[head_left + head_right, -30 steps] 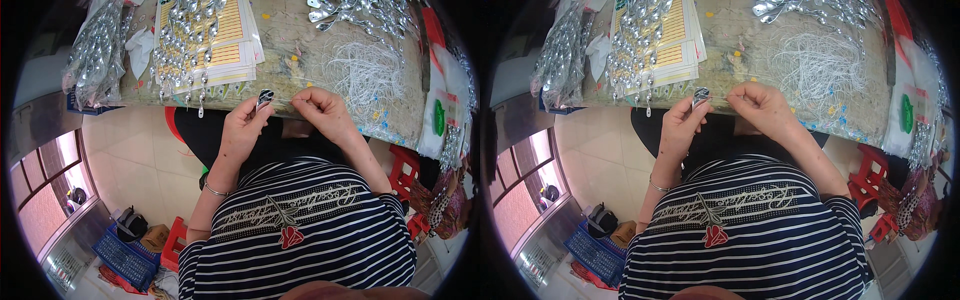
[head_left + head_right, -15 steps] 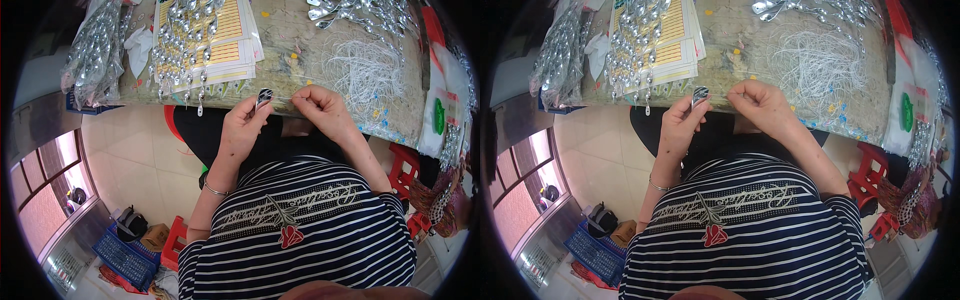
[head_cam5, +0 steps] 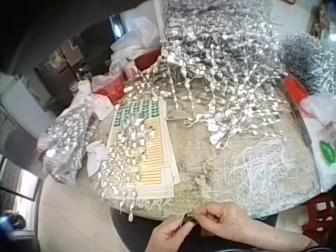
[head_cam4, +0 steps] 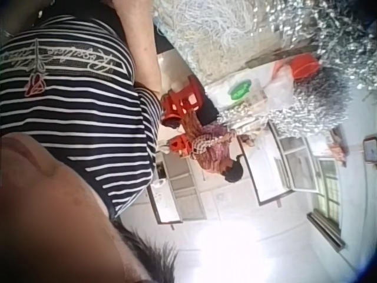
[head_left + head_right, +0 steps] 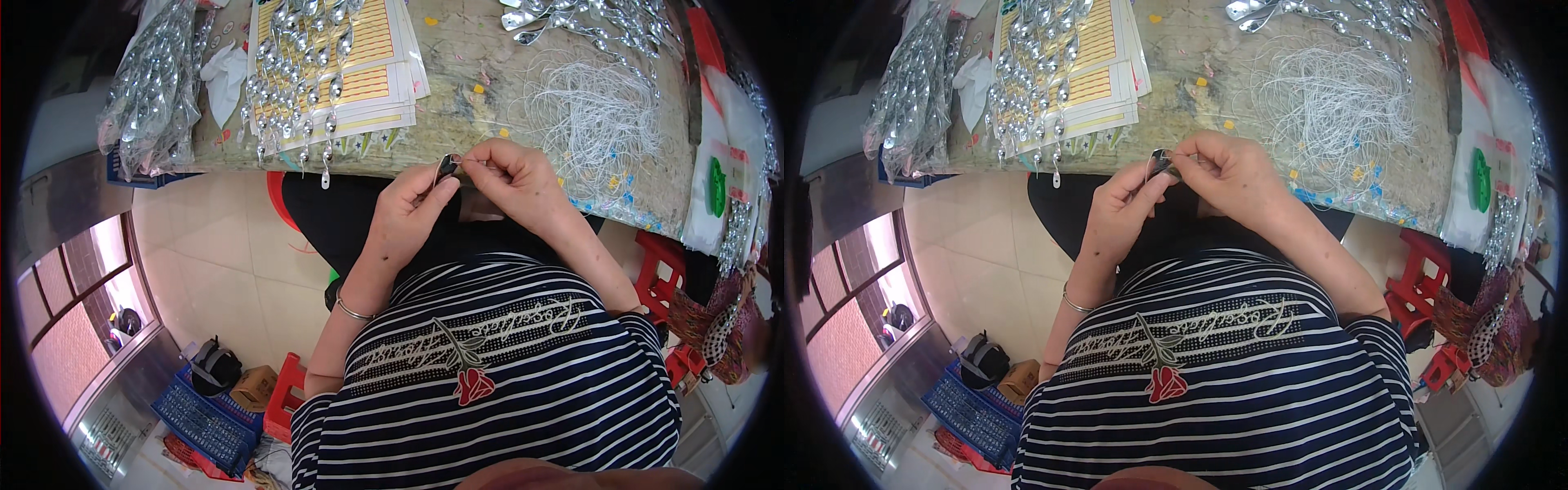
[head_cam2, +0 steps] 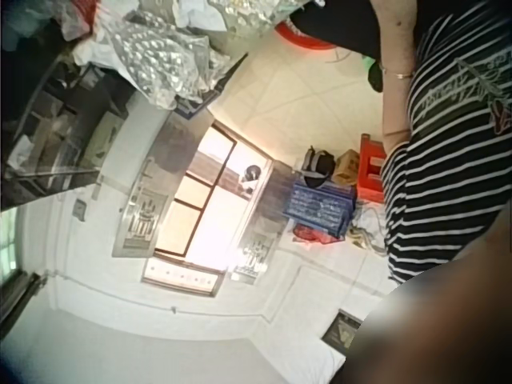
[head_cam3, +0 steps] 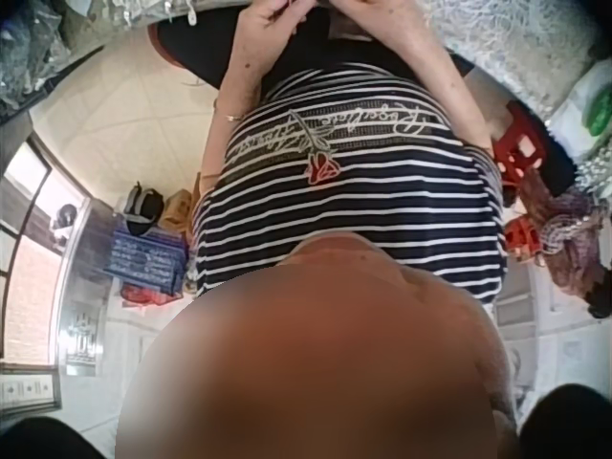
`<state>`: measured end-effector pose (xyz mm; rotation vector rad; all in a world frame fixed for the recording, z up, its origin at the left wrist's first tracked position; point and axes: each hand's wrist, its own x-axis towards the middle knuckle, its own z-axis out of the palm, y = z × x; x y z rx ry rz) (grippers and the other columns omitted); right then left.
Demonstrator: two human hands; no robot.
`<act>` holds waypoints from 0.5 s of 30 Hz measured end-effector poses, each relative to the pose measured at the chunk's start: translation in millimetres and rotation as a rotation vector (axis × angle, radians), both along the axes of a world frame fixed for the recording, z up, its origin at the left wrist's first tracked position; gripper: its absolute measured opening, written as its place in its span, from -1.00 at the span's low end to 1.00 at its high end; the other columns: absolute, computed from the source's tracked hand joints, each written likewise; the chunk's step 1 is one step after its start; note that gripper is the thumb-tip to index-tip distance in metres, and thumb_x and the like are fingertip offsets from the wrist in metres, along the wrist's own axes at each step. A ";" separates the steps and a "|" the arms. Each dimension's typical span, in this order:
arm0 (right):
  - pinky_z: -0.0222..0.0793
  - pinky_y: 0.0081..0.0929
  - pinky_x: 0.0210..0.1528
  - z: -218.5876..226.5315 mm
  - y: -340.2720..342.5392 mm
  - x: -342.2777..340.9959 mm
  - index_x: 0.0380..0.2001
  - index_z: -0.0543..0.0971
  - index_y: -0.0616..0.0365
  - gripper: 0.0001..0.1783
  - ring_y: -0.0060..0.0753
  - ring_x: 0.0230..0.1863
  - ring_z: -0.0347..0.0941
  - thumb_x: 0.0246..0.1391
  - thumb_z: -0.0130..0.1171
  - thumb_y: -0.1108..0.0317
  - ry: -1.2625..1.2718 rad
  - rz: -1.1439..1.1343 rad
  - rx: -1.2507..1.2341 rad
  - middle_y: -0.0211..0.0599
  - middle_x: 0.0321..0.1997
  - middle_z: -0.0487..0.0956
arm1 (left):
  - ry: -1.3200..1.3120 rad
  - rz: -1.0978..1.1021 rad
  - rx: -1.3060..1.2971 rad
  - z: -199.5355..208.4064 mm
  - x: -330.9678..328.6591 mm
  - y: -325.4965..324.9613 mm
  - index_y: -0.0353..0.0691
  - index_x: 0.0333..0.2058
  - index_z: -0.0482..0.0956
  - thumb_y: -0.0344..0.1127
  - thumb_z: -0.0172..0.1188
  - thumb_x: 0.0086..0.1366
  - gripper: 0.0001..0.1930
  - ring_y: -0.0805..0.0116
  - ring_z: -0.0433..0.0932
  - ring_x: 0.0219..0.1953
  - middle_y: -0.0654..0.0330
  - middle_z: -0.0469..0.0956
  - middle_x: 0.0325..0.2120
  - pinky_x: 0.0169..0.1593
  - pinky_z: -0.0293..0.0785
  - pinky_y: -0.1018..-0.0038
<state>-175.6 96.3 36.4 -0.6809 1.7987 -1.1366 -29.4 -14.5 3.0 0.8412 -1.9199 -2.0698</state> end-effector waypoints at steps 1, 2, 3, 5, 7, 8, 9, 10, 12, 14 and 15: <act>0.12 -0.78 -0.53 -1.8 0.7 -0.2 -0.33 0.57 0.22 -0.87 -0.88 -0.57 0.18 0.15 0.14 0.38 0.000 -0.002 0.000 -0.68 -0.62 0.38 | 0.000 -0.002 0.000 2.5 0.2 -1.2 -0.36 -0.19 0.56 -0.37 0.16 0.27 -0.81 0.62 0.31 -0.46 0.34 0.40 -0.48 -0.37 0.26 0.66; 0.15 -0.78 -0.52 -4.9 1.5 -0.3 -0.33 0.57 0.22 -0.87 -0.87 -0.56 0.20 0.15 0.14 0.38 0.044 0.012 -0.006 -0.66 -0.62 0.40 | -0.029 -0.042 0.048 7.2 0.8 -3.9 -0.36 -0.17 0.56 -0.37 0.15 0.28 -0.79 0.60 0.33 -0.45 0.32 0.41 -0.47 -0.36 0.28 0.65; 0.17 -0.78 -0.51 -6.6 2.4 -0.6 -0.32 0.57 0.22 -0.87 -0.87 -0.56 0.23 0.15 0.14 0.38 0.088 0.027 -0.013 -0.64 -0.61 0.42 | -0.058 -0.082 0.095 9.7 0.7 -5.2 -0.35 -0.15 0.55 -0.37 0.14 0.29 -0.78 0.58 0.35 -0.44 0.30 0.42 -0.45 -0.34 0.29 0.65; 0.19 -0.78 -0.50 -5.1 1.7 0.3 -0.33 0.57 0.23 -0.87 -0.87 -0.55 0.25 0.15 0.14 0.38 0.102 0.032 -0.029 -0.62 -0.60 0.44 | -0.057 -0.086 0.088 9.3 1.5 -5.5 -0.34 -0.11 0.55 -0.37 0.13 0.29 -0.77 0.57 0.38 -0.41 0.29 0.44 -0.42 -0.30 0.32 0.63; 0.21 -0.79 -0.49 -4.7 1.7 1.2 -0.33 0.57 0.23 -0.87 -0.87 -0.55 0.26 0.14 0.14 0.38 0.115 0.036 -0.046 -0.60 -0.59 0.46 | -0.058 -0.092 0.079 7.5 1.8 -4.0 -0.33 -0.08 0.54 -0.37 0.12 0.30 -0.75 0.55 0.40 -0.38 0.27 0.46 -0.39 -0.26 0.35 0.62; 0.19 -0.78 -0.50 -5.3 2.1 1.7 -0.31 0.57 0.22 -0.87 -0.87 -0.55 0.25 0.14 0.15 0.39 0.129 0.036 -0.041 -0.61 -0.60 0.44 | -0.010 -0.063 0.032 5.0 1.7 -1.3 -0.30 -0.04 0.53 -0.39 0.12 0.29 -0.72 0.53 0.42 -0.35 0.26 0.49 -0.35 -0.22 0.37 0.60; 0.18 -0.78 -0.51 -6.1 2.6 2.2 -0.28 0.56 0.22 -0.87 -0.88 -0.56 0.23 0.13 0.16 0.40 0.143 0.035 -0.036 -0.62 -0.61 0.43 | 0.038 -0.034 -0.016 3.7 1.8 0.5 -0.28 0.01 0.51 -0.40 0.12 0.29 -0.69 0.51 0.44 -0.32 0.24 0.51 -0.32 -0.19 0.39 0.59; 0.18 -0.78 -0.51 -7.5 3.5 1.9 -0.28 0.56 0.22 -0.87 -0.88 -0.56 0.23 0.13 0.16 0.40 0.143 0.033 -0.035 -0.62 -0.61 0.43 | 0.038 -0.036 -0.015 4.0 2.0 0.7 -0.28 0.01 0.51 -0.40 0.12 0.29 -0.69 0.51 0.44 -0.32 0.24 0.51 -0.32 -0.19 0.39 0.59; 0.13 -0.79 -0.53 -10.2 5.4 0.9 -0.22 0.54 0.20 -0.83 -0.88 -0.58 0.20 0.10 0.18 0.42 0.173 0.065 -0.039 -0.64 -0.64 0.38 | 0.055 -0.029 0.017 4.7 2.8 0.7 -0.25 0.07 0.47 -0.43 0.13 0.27 -0.63 0.49 0.47 -0.28 0.21 0.53 -0.28 -0.15 0.39 0.58; 0.12 -0.79 -0.53 -8.7 5.0 1.2 -0.19 0.53 0.20 -0.80 -0.87 -0.58 0.19 0.09 0.19 0.42 0.179 0.046 -0.064 -0.65 -0.64 0.36 | 0.054 -0.026 0.001 6.0 1.6 0.9 -0.25 0.06 0.48 -0.45 0.14 0.26 -0.63 0.48 0.48 -0.28 0.20 0.54 -0.30 -0.16 0.40 0.57; 0.11 -0.79 -0.53 -7.3 4.7 1.4 -0.16 0.52 0.19 -0.76 -0.87 -0.59 0.18 0.08 0.20 0.43 0.185 0.028 -0.089 -0.65 -0.65 0.34 | 0.053 -0.022 -0.015 6.3 1.1 0.9 -0.26 0.05 0.48 -0.46 0.15 0.24 -0.63 0.47 0.49 -0.27 0.19 0.54 -0.31 -0.16 0.40 0.57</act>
